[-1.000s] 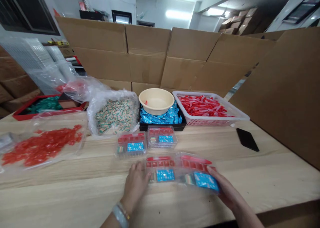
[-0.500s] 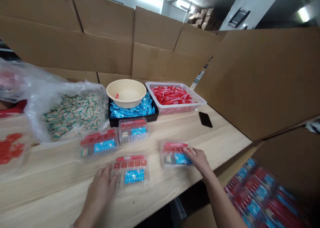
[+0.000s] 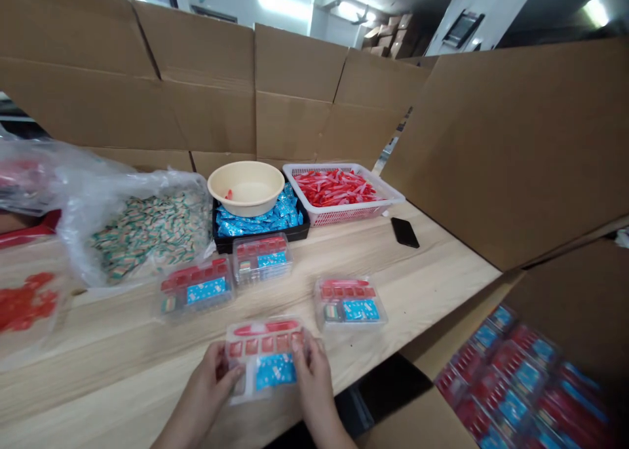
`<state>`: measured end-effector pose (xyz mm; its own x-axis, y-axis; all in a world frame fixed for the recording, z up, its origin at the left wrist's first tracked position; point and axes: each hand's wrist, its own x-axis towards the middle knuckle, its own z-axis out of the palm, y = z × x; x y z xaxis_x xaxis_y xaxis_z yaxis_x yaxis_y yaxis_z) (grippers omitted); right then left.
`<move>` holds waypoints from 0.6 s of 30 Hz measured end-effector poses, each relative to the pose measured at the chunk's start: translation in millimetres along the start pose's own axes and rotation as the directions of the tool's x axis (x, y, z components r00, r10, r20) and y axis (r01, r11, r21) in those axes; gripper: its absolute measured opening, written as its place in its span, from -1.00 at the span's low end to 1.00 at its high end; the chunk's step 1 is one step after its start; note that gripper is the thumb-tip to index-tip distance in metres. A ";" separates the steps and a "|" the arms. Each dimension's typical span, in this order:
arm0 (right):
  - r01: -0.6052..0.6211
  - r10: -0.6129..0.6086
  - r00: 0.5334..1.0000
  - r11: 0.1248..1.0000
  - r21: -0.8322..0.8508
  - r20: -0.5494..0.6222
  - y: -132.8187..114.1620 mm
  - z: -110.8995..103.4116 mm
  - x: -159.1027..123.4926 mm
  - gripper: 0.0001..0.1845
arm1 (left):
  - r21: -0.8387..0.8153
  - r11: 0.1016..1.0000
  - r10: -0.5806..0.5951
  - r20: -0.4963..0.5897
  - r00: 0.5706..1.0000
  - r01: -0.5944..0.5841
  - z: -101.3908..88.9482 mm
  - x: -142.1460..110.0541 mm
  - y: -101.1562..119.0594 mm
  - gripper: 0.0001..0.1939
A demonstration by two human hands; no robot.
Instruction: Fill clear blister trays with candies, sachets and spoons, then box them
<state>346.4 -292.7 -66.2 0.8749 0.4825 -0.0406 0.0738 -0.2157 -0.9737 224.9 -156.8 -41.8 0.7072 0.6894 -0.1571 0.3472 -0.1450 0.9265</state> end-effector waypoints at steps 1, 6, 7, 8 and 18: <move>0.006 -0.004 0.999 0.999 0.038 -0.053 -5.9 -14.2 2.4 -0.57 | -0.073 0.997 0.004 0.051 0.999 -0.001 9.3 -2.1 10.1 -0.64; 0.022 0.019 0.981 0.979 0.204 -0.194 -32.6 -100.6 31.3 -0.61 | -0.225 0.972 0.115 0.237 0.965 -0.060 66.5 22.3 69.2 -0.63; 0.023 0.024 0.980 0.972 0.232 -0.197 -35.3 -113.4 37.3 -0.62 | -0.246 0.968 0.119 0.273 0.955 -0.050 75.1 29.1 77.5 -0.64; 0.023 0.030 0.978 0.967 0.252 -0.205 -37.2 -123.0 42.1 -0.62 | -0.263 0.964 0.121 0.307 0.944 -0.038 81.5 34.7 84.0 -0.64; -0.013 0.062 0.987 0.949 0.315 -0.146 -40.9 -85.5 37.4 -0.60 | -0.295 0.953 0.135 0.196 0.971 -0.073 54.1 20.5 71.1 -0.67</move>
<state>417.1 -338.5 -8.8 0.9382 0.3395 -0.0675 -0.0919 0.0563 -0.9942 297.4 -191.3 2.4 0.8543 0.5110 -0.0949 0.0980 0.0210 0.9950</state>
